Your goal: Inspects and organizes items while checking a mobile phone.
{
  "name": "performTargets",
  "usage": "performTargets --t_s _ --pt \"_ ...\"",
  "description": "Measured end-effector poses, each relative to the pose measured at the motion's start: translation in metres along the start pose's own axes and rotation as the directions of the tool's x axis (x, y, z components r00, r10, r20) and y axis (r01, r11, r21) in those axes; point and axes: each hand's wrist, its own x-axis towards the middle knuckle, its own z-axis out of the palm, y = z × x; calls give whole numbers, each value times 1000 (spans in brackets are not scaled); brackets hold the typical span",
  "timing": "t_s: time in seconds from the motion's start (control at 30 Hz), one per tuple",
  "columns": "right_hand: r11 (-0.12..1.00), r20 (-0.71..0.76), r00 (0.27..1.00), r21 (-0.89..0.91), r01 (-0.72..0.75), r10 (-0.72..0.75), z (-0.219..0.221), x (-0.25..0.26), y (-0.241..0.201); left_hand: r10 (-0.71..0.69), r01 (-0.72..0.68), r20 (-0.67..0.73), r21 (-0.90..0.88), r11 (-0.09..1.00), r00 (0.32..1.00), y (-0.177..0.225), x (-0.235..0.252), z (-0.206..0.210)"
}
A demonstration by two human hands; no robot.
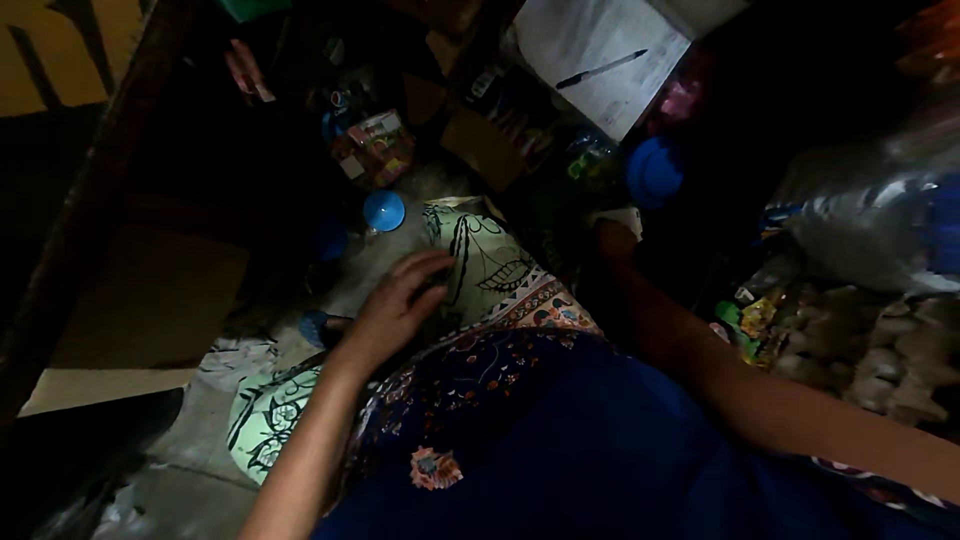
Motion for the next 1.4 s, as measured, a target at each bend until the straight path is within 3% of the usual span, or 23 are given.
performTargets --t_s 0.07,0.1,0.2,0.3,0.5,0.67,0.83,0.87,0.9,0.93,0.97,1.0,1.03,1.07,1.13,1.27,1.33,1.4 --pt "1000 -304 952 -4 26 -25 36 31 11 -172 170 -51 -36 985 984 -17 -22 -13" --pt "1000 -350 936 -2 17 -16 43 38 13 -282 278 -60 -66 958 958 -26 -31 -18" --pt "999 -348 937 35 -18 30 42 42 12 -525 510 -65 -161 845 849 -54 -47 -20" --pt "998 -343 938 53 -24 41 40 44 15 -620 598 -43 -222 770 783 -74 -51 -9" --pt "1000 -309 951 8 6 -3 32 43 19 -633 629 147 72 774 760 -98 -43 -1" --pt "999 -347 937 -6 -38 34 34 42 14 -616 606 230 120 786 753 -100 -43 2" --pt "985 -369 917 136 -107 151 35 27 10 -612 597 237 139 790 755 -107 -45 0" --pt "978 -287 941 155 -141 182 26 10 3 -604 593 234 126 796 762 -107 -45 -1" --pt "971 -62 976 131 -201 210 3 -15 -9 -597 589 232 108 801 768 -106 -45 -1" --pt "973 -7 978 101 -208 209 -3 -34 -16 -596 591 236 98 801 768 -105 -45 -1" --pt "981 -198 964 114 -156 177 15 -45 -18 -596 593 243 93 800 765 -105 -45 -1" --pt "989 -474 872 130 -70 124 42 -46 -15 -596 592 255 102 799 761 -104 -45 -1" --pt "984 -250 956 130 -123 153 26 -62 -24 -594 589 273 110 800 756 -102 -43 -1" --pt "976 -63 983 147 -161 171 13 -71 -32 -590 583 289 120 803 754 -101 -43 -2" --pt "982 85 986 114 -149 140 7 -78 -40 -596 592 318 121 797 737 -97 -42 -3" --pt "993 113 993 -109 55 -43 11 -85 -44 -581 582 330 108 806 744 -101 -42 -2" --pt "992 73 996 -112 52 -44 10 -85 -43 -564 565 314 95 819 764 -108 -46 -1" --pt "999 25 999 8 -44 44 7 -80 -38 -561 565 306 85 821 769 -112 -47 1"
